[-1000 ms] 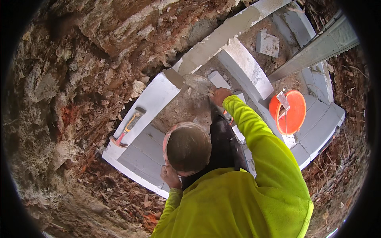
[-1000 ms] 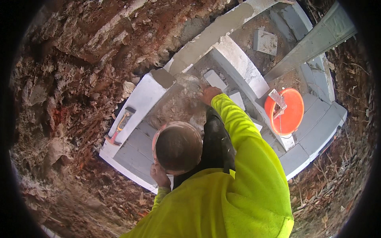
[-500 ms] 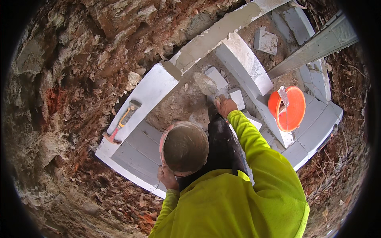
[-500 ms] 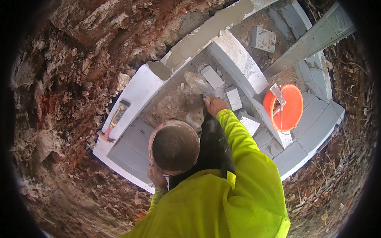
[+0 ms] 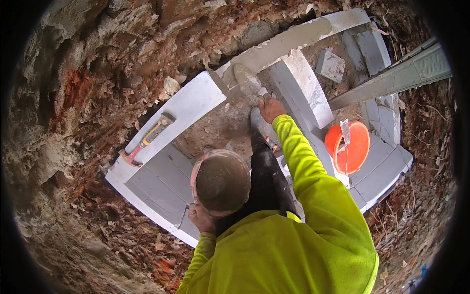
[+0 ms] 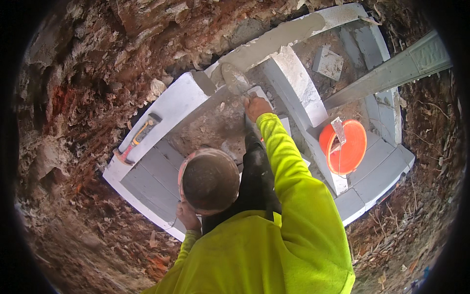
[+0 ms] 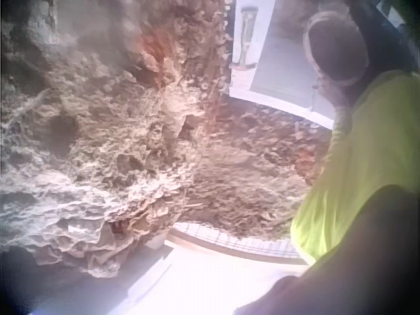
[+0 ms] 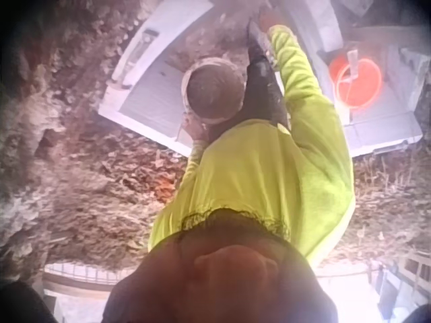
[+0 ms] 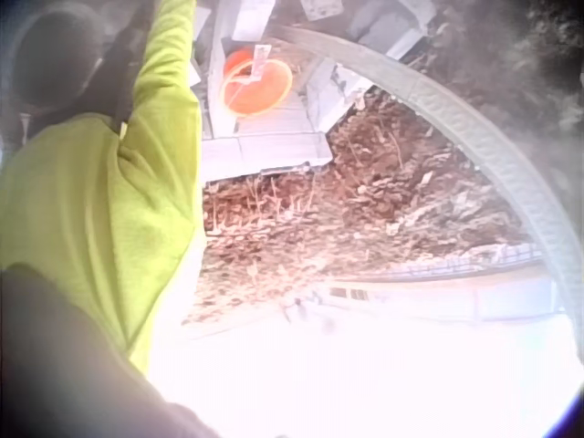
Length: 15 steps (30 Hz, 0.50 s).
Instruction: The person scoops mortar from a bucket with a trowel and spreads it onto a foundation trench. They place white concrete blocks onto the mortar, tap them into position with a hammer, and repeat the process to build a low wall. The person also retrieves additional blocks from a nearby stack and places them into the trench.
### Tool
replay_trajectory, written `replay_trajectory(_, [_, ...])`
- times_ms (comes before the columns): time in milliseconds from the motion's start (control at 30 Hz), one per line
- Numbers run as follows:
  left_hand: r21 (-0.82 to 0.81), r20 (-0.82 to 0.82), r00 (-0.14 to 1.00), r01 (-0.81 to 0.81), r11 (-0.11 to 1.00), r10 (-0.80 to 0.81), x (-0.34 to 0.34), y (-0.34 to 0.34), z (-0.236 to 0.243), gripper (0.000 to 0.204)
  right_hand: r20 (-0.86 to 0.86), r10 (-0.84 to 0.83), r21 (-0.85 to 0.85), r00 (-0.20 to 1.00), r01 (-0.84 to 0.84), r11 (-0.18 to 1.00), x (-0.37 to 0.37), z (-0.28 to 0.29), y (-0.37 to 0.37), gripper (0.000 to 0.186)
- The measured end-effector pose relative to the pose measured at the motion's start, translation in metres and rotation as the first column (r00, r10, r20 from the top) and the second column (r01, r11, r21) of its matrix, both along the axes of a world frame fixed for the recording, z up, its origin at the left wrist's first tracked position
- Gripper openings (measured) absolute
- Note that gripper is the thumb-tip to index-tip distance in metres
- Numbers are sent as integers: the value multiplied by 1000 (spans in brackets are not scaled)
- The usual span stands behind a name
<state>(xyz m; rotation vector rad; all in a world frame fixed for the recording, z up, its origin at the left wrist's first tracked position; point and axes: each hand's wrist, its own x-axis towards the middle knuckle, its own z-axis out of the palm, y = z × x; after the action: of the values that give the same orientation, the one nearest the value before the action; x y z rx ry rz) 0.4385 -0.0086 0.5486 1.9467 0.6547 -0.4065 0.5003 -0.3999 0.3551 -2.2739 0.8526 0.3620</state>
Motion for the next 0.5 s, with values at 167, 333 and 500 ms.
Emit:
replay_trajectory(167, [7,-58,997,-59,998,59,-3,-10,4,39,-230,392,125,891,-372,920,55,-31,-20,55])
replay_trajectory(333, [-36,-9,999,-54,998,54,0,-15,15,39,-326,253,12,911,-264,964,-26,2,-34,57])
replay_trajectory(500, [-177,-22,987,-162,971,161,7,-23,29,35,-46,86,132,995,-80,988,-90,111,-28,38])
